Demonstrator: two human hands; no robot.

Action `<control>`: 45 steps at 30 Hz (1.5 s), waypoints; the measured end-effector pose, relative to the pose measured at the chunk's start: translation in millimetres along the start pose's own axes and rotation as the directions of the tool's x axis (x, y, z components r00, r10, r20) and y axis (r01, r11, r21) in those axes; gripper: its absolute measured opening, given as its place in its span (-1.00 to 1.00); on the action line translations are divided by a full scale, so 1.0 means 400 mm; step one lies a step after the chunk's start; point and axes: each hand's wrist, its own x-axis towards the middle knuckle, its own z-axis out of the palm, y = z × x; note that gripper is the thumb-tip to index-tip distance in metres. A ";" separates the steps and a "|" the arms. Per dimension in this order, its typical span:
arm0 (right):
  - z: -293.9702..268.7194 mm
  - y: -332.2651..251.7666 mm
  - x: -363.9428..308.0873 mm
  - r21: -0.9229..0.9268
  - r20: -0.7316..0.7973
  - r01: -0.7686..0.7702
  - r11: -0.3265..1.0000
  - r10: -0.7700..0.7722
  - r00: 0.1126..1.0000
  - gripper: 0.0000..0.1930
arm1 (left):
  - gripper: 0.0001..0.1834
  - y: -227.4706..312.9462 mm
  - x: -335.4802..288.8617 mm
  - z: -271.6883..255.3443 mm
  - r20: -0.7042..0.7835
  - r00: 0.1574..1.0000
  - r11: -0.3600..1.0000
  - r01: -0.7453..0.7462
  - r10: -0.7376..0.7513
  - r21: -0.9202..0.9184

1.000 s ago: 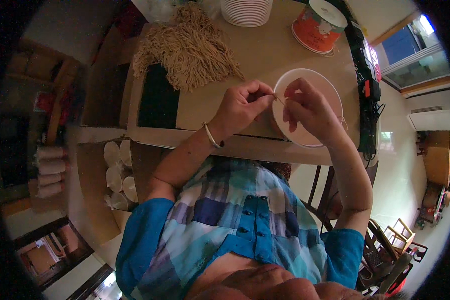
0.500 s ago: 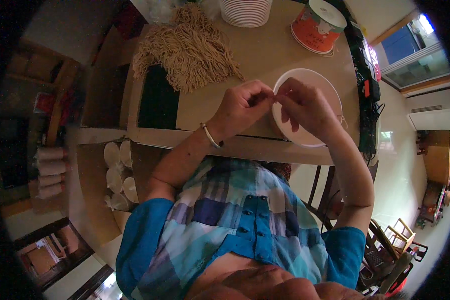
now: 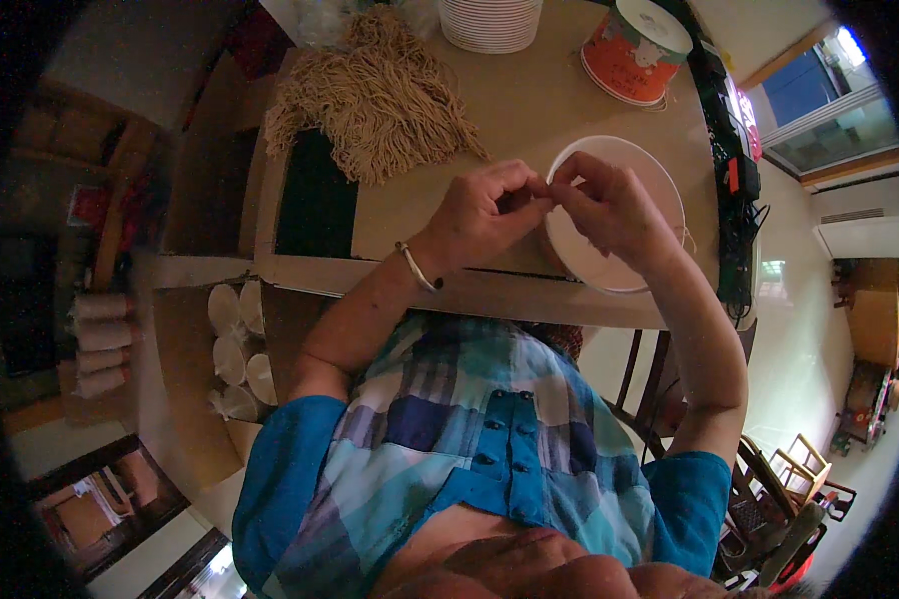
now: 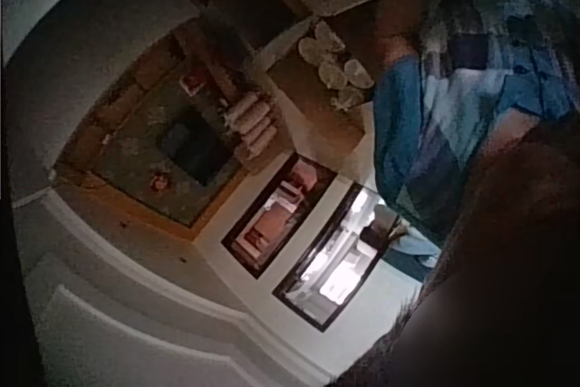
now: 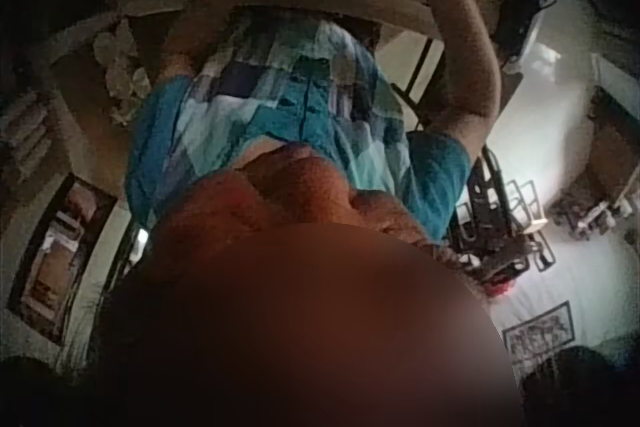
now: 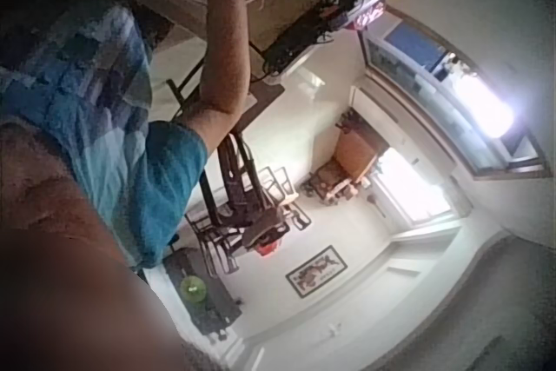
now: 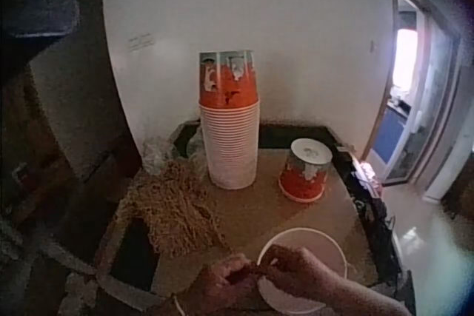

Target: The recorder is threading a thin yellow string through pre-drilled holes on the side of a plastic bucket to create a handle.

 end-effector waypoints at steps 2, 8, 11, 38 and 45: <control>-0.004 -0.001 -0.003 0.063 0.037 -0.032 0.998 0.029 0.999 -0.83 | -0.92 -0.004 -0.001 -0.001 0.013 1.000 0.999 0.024 -0.023 -0.049; -0.002 -0.003 0.004 0.236 0.028 -0.068 0.969 0.063 0.998 -0.85 | -0.94 0.001 0.000 -0.003 0.054 0.997 0.983 0.057 -0.049 -0.174; 0.001 0.004 0.001 0.306 -0.036 -0.061 0.950 0.076 0.996 -0.87 | -0.94 0.000 -0.001 0.006 0.025 0.998 0.970 0.064 -0.059 -0.234; 0.019 0.043 -0.015 0.476 0.012 0.008 0.879 -0.016 1.000 -0.83 | -0.89 0.006 -0.028 0.026 -0.183 0.982 0.995 0.040 -0.056 -0.091; 0.017 0.044 -0.014 0.508 0.019 0.000 0.861 -0.011 1.000 -0.83 | -0.90 0.012 -0.035 0.015 -0.072 0.985 0.953 0.129 -0.154 -0.273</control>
